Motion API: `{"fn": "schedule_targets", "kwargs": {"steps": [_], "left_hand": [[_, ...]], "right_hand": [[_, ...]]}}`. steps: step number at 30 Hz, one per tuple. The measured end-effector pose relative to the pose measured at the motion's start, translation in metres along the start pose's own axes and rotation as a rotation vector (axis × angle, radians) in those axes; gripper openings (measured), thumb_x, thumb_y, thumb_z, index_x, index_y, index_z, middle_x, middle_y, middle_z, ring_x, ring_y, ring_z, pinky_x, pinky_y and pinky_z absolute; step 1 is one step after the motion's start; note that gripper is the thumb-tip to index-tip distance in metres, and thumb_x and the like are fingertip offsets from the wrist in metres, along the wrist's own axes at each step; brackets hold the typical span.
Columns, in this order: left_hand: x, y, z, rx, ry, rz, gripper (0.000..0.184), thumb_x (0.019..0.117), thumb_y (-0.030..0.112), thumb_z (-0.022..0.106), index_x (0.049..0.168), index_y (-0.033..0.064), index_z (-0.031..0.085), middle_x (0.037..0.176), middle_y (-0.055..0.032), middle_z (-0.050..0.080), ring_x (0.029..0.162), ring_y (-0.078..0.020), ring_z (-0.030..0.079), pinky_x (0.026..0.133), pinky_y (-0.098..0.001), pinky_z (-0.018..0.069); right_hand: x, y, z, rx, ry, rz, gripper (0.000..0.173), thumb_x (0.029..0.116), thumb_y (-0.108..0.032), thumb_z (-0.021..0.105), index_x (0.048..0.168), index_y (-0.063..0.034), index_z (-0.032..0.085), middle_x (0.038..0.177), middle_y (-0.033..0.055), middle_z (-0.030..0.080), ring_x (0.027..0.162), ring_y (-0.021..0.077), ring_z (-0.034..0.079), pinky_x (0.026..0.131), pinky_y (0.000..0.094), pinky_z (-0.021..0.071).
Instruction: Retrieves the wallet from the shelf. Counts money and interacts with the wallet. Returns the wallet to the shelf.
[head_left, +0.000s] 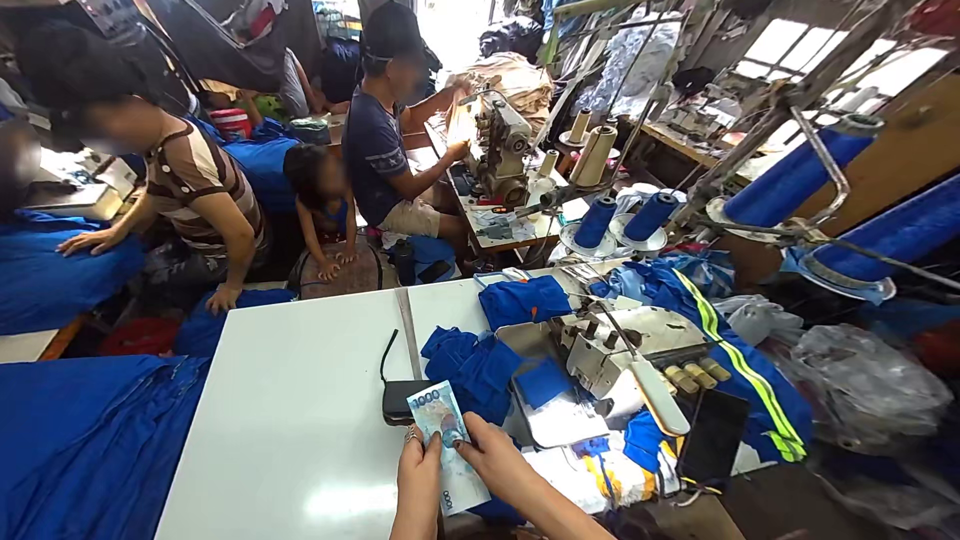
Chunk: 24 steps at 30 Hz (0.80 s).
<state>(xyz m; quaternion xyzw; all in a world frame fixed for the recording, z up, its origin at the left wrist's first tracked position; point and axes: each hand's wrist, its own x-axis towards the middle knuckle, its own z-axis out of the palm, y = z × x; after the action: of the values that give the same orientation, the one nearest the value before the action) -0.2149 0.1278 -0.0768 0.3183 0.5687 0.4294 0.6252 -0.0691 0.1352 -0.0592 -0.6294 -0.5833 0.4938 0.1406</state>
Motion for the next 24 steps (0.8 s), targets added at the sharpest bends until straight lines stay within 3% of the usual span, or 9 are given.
{"fn": "schedule_targets", "kwargs": {"steps": [3, 6, 7, 10, 13, 16, 19, 22, 24], "left_hand": [[-0.001, 0.004, -0.002, 0.001, -0.049, 0.046, 0.031, 0.1003, -0.004, 0.052, 0.13, -0.0108, 0.055, 0.121, -0.0192, 0.066, 0.106, -0.0147, 0.068, 0.094, -0.0288, 0.0565], [-0.001, 0.002, -0.01, 0.024, -0.123, 0.122, 0.024, 0.0987, -0.004, 0.05, 0.115, -0.0049, 0.067, 0.113, -0.0133, 0.07, 0.098, -0.0145, 0.069, 0.088, -0.0301, 0.0581], [0.0, 0.001, -0.014, 0.001, -0.154, 0.134, 0.026, 0.1005, -0.002, 0.047, 0.117, -0.004, 0.067, 0.113, -0.0127, 0.07, 0.098, -0.0161, 0.07, 0.085, -0.0318, 0.0592], [-0.001, 0.007, -0.018, -0.084, -0.15, 0.004, 0.035, 0.1083, 0.011, 0.038, 0.137, -0.0044, 0.052, 0.11, -0.0147, 0.069, 0.088, -0.0204, 0.071, 0.075, -0.0359, 0.0617], [-0.004, 0.011, -0.019, -0.074, -0.203, -0.158, 0.043, 0.1094, 0.023, 0.04, 0.146, -0.0003, 0.043, 0.11, -0.0166, 0.069, 0.087, -0.024, 0.072, 0.074, -0.0408, 0.0617], [-0.008, 0.011, -0.016, -0.068, -0.28, -0.23, 0.054, 0.1024, 0.008, 0.055, 0.151, 0.0033, 0.033, 0.108, -0.0174, 0.07, 0.077, -0.0212, 0.072, 0.06, -0.0345, 0.0598], [-0.005, 0.011, -0.019, -0.123, -0.235, -0.304, 0.056, 0.1015, 0.001, 0.053, 0.152, 0.0074, 0.031, 0.104, -0.0154, 0.071, 0.069, -0.0158, 0.069, 0.053, -0.0272, 0.0545], [0.006, 0.003, -0.032, -0.208, -0.167, -0.35, 0.055, 0.1015, -0.002, 0.049, 0.152, 0.0074, 0.031, 0.084, -0.0101, 0.067, 0.049, -0.0061, 0.051, 0.043, -0.0199, 0.0395], [0.012, -0.003, -0.044, -0.259, -0.215, -0.392, 0.053, 0.1017, -0.003, 0.046, 0.152, 0.0077, 0.03, 0.076, -0.0063, 0.062, 0.045, -0.0036, 0.044, 0.041, -0.0182, 0.037]], "right_hand": [[0.0, 0.003, 0.003, 0.349, 0.043, -0.038, 0.031, 0.1002, -0.009, 0.054, 0.13, -0.0029, 0.054, 0.11, 0.0121, 0.07, 0.098, 0.0186, 0.07, 0.089, 0.0392, 0.0574], [-0.001, 0.004, 0.002, 0.61, 0.099, -0.075, 0.02, 0.0971, -0.002, 0.052, 0.115, -0.0034, 0.06, 0.1, 0.0056, 0.066, 0.085, 0.0105, 0.065, 0.078, 0.0298, 0.0554], [-0.001, 0.006, 0.001, 0.651, 0.114, -0.099, 0.017, 0.0981, -0.002, 0.05, 0.11, -0.0039, 0.062, 0.096, 0.0045, 0.068, 0.083, 0.01, 0.066, 0.076, 0.0291, 0.0566], [0.002, 0.014, 0.002, 0.672, 0.146, -0.188, 0.019, 0.1006, -0.003, 0.046, 0.1, -0.0038, 0.065, 0.096, 0.0035, 0.066, 0.087, 0.0097, 0.065, 0.08, 0.0283, 0.0558], [0.005, 0.016, 0.005, 0.534, 0.175, -0.257, 0.022, 0.1009, -0.005, 0.045, 0.097, -0.0037, 0.066, 0.095, 0.003, 0.066, 0.087, 0.0079, 0.064, 0.082, 0.0274, 0.0547], [0.006, 0.015, 0.005, 0.294, 0.144, -0.257, 0.028, 0.1036, -0.003, 0.04, 0.104, -0.0023, 0.068, 0.102, 0.0068, 0.068, 0.096, 0.0126, 0.065, 0.089, 0.0337, 0.054], [0.004, 0.014, 0.0, 0.157, 0.06, -0.274, 0.033, 0.105, -0.002, 0.035, 0.114, -0.0023, 0.067, 0.113, 0.0111, 0.069, 0.104, 0.0175, 0.066, 0.095, 0.0374, 0.0536], [0.003, 0.017, -0.001, 0.0, 0.043, -0.334, 0.036, 0.1031, 0.001, 0.04, 0.127, -0.0061, 0.066, 0.119, 0.0173, 0.063, 0.093, 0.0232, 0.066, 0.082, 0.0372, 0.0566], [0.005, 0.02, 0.001, -0.14, 0.076, -0.422, 0.037, 0.0976, 0.006, 0.049, 0.125, -0.0102, 0.068, 0.127, 0.0189, 0.061, 0.105, 0.0282, 0.067, 0.089, 0.0407, 0.058]]}}
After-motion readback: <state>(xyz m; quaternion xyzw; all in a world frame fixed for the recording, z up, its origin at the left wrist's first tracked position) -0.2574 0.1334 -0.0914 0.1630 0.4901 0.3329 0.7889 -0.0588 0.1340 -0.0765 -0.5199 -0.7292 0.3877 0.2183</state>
